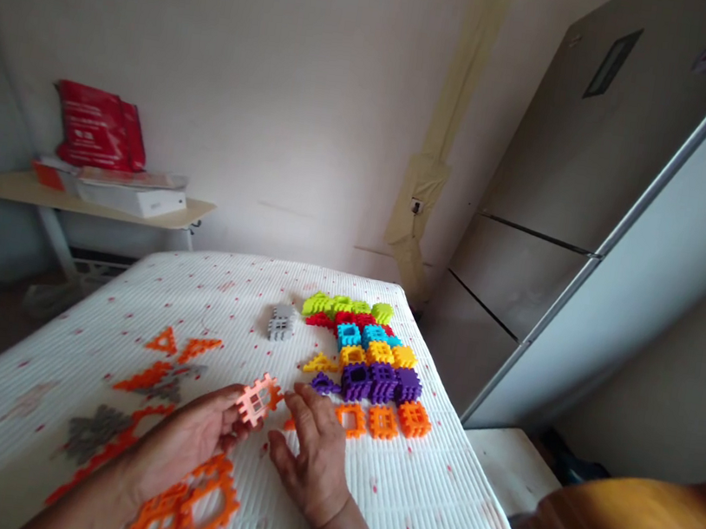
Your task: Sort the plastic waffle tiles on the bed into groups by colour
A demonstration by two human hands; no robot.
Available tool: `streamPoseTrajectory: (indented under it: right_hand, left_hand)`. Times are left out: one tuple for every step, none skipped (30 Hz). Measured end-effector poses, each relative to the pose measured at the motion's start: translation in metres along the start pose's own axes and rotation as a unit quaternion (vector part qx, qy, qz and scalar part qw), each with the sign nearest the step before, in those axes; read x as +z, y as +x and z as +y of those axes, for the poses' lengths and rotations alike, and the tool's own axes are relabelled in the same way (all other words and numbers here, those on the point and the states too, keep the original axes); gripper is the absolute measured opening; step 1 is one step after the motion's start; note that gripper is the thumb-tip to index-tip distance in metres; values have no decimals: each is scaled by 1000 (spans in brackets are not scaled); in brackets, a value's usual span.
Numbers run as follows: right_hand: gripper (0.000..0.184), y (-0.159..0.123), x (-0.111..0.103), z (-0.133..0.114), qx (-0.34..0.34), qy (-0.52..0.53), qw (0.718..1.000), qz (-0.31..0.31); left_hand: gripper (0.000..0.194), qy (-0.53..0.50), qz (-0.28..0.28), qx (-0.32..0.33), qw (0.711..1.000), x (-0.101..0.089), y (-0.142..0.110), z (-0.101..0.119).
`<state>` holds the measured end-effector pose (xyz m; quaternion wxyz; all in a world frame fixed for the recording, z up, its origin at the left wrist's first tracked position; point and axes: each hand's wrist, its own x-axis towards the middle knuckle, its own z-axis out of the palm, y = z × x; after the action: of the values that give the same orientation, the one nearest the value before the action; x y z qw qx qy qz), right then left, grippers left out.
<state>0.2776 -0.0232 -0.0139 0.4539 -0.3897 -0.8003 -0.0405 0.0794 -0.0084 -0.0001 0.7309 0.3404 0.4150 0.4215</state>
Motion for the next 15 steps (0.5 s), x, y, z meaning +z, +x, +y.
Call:
streamPoseTrajectory:
  right_hand:
    - [39,1,-1,-1,-5,4,1000,-9]
    - [39,1,-1,-1,-7,8,1000,-17]
    - [39,1,0,-2,-6,13,1000,-24]
    - [40,1,0,-3,1,15,999,-29]
    - [41,2,2,-5,12,15,999,-30]
    - [43,1,3,-6,27,11,999,-27]
    - [45,1,5,-8,42,6,999,-23]
    - [46,1,7,-9,55,0,998,-19]
    - [46,1,8,-11,64,-4,998,-19]
    - [46,1,10,-12,68,-7,997,-22]
    - [47,1,11,-14,68,-8,997,-30]
    - [46,1,11,-15,66,-9,997,-37]
    - [46,1,12,-17,65,-9,997,-42]
    - [45,2,12,-18,64,-10,997,-44]
    - [44,2,13,-20,65,-10,997,-46]
  left_hand:
    - [25,6,0,-5,1000,0,-1,0]
    - [26,13,2,-10,1000,1,-1,1]
    - [27,18,5,-12,1000,2,-2,1]
    - [28,22,5,-13,1000,2,-3,1]
    - [28,23,3,-12,1000,3,-4,1]
    - [28,19,2,-8,1000,4,-5,0]
    - [27,11,1,-5,1000,4,-5,-1]
    - [26,0,-1,-1,1000,4,-5,-3]
    - [25,-12,-7,2,1000,4,-5,-5]
    - [24,-23,-14,5,1000,4,-5,-7]
    - [23,-32,-23,6,999,3,-5,-9]
    - [23,-38,-31,7,999,2,-4,-12]
    - [22,-42,-38,8,998,2,-4,-14]
    - [22,-44,-41,9,998,2,-4,-15]
    - [21,-45,-40,10,998,2,-4,-16]
